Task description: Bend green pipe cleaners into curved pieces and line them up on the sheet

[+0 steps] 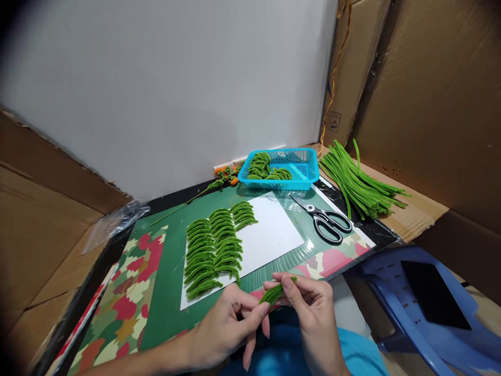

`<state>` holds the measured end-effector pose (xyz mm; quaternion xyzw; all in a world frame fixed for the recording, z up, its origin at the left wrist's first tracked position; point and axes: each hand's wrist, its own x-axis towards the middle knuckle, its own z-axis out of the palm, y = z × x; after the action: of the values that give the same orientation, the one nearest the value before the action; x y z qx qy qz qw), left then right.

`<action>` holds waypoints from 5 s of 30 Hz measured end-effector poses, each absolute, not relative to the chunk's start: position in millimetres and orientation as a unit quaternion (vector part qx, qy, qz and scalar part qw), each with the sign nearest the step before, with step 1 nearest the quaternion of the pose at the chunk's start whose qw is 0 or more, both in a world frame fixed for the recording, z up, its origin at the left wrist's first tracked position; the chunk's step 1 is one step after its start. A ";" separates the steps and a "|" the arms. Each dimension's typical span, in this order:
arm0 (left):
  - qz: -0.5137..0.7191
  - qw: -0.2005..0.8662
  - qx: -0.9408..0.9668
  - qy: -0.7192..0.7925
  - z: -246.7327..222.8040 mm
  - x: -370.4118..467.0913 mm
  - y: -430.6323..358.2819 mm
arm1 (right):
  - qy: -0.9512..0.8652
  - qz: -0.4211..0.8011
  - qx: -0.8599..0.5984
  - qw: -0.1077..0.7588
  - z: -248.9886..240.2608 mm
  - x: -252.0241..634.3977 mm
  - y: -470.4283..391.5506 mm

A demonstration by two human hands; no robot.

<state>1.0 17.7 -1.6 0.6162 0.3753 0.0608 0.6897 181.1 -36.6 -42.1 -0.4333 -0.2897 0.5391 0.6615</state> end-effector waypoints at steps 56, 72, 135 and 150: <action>0.058 0.709 0.626 0.320 -0.8 1.0 25.3 | -0.424 0.354 -0.520 0.651 -41.8 184.4 -42.2; 0.089 0.731 0.590 0.332 -5.6 -0.5 29.1 | -0.511 0.299 -0.523 0.613 -40.5 209.8 -35.3; 0.148 0.693 0.647 0.281 -9.5 0.9 23.1 | -0.757 0.134 -0.568 0.293 -16.1 186.8 88.9; 0.171 0.683 0.662 0.258 -9.6 1.9 24.1 | -0.764 0.124 -0.569 0.276 -16.0 188.9 103.3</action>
<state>1.9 24.1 -9.6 0.6619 0.2580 0.1706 0.6828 188.9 103.3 -16.0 -0.5693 -0.7643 0.1241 0.2764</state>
